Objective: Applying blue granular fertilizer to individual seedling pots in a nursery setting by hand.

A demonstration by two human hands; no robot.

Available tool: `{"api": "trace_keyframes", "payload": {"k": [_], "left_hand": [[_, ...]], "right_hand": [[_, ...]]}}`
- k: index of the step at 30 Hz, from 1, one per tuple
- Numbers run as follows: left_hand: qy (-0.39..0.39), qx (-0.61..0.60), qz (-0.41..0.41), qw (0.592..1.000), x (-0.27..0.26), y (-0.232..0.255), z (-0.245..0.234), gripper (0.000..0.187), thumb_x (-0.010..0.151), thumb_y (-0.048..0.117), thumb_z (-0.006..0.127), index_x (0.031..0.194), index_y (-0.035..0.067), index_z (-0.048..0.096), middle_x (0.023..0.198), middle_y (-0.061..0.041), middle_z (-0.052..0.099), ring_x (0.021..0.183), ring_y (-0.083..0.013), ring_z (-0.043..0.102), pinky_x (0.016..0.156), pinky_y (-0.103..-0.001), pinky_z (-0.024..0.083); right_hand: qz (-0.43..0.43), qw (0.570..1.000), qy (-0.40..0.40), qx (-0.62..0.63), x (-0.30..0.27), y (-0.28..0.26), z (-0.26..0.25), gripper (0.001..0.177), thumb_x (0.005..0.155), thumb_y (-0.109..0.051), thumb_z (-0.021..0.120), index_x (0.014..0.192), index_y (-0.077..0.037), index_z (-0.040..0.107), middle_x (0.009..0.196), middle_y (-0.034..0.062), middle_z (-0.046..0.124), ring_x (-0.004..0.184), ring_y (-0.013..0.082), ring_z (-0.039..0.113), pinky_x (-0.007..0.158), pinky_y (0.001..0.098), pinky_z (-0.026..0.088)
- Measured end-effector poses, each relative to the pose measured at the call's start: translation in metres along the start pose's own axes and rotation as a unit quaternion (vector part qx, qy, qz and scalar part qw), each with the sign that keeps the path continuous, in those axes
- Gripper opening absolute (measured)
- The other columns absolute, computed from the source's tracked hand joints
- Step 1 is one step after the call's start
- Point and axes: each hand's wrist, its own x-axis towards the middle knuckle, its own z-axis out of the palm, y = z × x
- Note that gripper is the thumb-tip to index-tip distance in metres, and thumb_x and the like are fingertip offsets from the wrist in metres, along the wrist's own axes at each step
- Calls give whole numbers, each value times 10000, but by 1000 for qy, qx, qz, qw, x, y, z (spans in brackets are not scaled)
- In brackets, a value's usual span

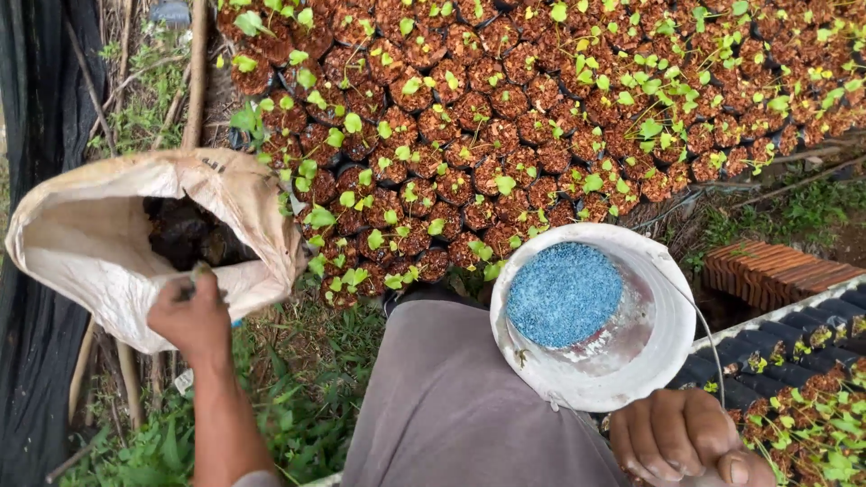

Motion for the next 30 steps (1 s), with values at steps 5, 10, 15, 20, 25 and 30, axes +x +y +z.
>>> {"api": "trace_keyframes", "payload": {"k": [5, 10, 15, 20, 25, 30], "left_hand": [[-189, 305, -217, 908, -147, -106, -44, 341, 994, 101, 639, 654, 89, 663, 535, -38, 609, 440, -136, 496, 460, -257, 483], [-357, 302, -270, 841, -209, -25, -9, 1052, 826, 125, 831, 1626, 321, 176, 1713, -28, -297, 1563, -403, 155, 1159, -539, 437], [-251, 57, 229, 939, -261, 147, 56, 415, 929, 148, 604, 1334, 60, 585, 1341, -166, 605, 1191, -336, 602, 998, -516, 500], [-504, 72, 391, 767, -353, 257, 176, 362, 960, 256, 655, 1306, 154, 614, 1068, -93, 683, 965, -368, 669, 686, -540, 515], [-548, 352, 450, 611, -423, 214, 301, 360, 1040, 117, 408, 1329, 122, 623, 1382, -109, 596, 1293, -319, 511, 1013, -483, 478], [-582, 432, 432, 536, -470, 173, 341, 374, 1051, 113, 412, 1272, 165, 710, 1325, -50, 659, 1296, -270, 535, 970, -422, 492]], "right_hand": [[44, 999, -1, 10, -8, -21, -6, 590, 986, -91, 746, 583, -149, 319, 446, -24, 194, 333, 130, 175, 328, 359, 157], [151, 986, -65, 8, -6, -46, -6, 574, 981, -136, 736, 578, -155, 328, 436, -29, 220, 323, 141, 179, 352, 362, 156], [216, 971, -100, 13, -20, -66, -28, 548, 970, -207, 746, 570, -179, 372, 440, -5, 232, 345, 177, 155, 355, 397, 187], [244, 962, -124, 14, -22, -84, -22, 581, 947, -200, 746, 541, -149, 334, 434, -36, 184, 316, 160, 185, 372, 344, 201], [241, 959, -134, 62, -38, -108, -31, 544, 897, -142, 702, 534, -145, 297, 438, -34, 166, 319, 146, 150, 374, 325, 147], [249, 956, -143, 55, -51, -131, -40, 567, 905, -152, 712, 542, -159, 277, 443, -39, 176, 323, 144, 174, 369, 320, 155]]}}
